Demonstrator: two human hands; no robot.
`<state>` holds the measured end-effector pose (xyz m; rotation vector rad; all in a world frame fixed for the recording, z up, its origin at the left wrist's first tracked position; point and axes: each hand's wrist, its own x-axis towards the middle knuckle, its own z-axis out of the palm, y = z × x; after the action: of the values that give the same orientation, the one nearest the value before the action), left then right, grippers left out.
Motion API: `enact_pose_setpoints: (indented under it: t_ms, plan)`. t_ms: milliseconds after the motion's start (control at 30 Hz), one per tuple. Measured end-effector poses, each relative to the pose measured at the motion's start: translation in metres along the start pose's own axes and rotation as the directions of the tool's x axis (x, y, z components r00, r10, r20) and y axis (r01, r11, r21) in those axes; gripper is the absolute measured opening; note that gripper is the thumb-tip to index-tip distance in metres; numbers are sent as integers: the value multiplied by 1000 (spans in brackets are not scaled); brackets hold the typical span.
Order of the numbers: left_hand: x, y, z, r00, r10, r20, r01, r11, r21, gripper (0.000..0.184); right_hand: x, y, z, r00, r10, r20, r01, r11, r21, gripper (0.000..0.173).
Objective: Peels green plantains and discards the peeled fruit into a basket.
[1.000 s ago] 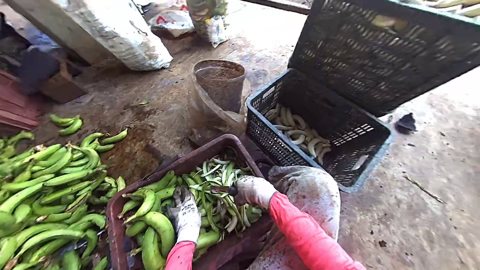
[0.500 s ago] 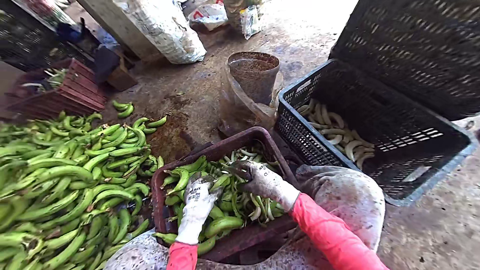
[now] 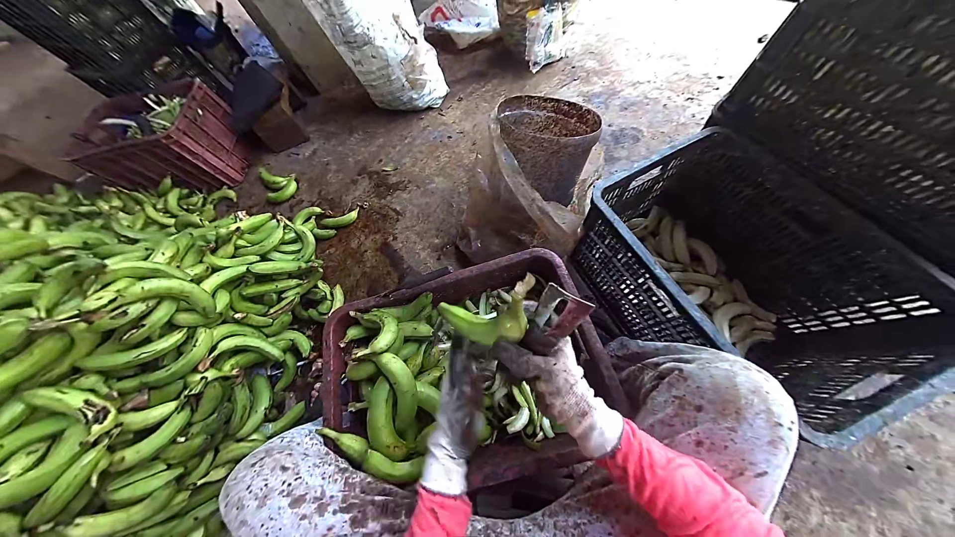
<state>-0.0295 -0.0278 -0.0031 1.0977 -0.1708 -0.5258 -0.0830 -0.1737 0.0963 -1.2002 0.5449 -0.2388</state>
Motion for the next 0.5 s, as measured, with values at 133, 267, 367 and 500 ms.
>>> enact_pose_setpoints:
  t_ms: [133, 267, 367, 500]
  plan:
    - [2, -10, 30, 996, 64, 56, -13, 761, -649, 37, -6, -10, -13, 925, 246, 290, -194, 961, -195, 49]
    - [29, 1, -4, 992, 85, -97, -128, 602, -788, 38, 12, -23, -23, 930, 262, 259, -12, 724, -689, 27]
    - [38, -3, -24, 994, 74, -85, -112, 526, -843, 39, 22, -5, -26, 918, 168, 359, 225, 526, -820, 26]
    - [42, -1, -31, 998, -34, -56, -32, 496, -868, 60, 29, 27, -24, 820, 273, 503, 396, 364, -843, 24]
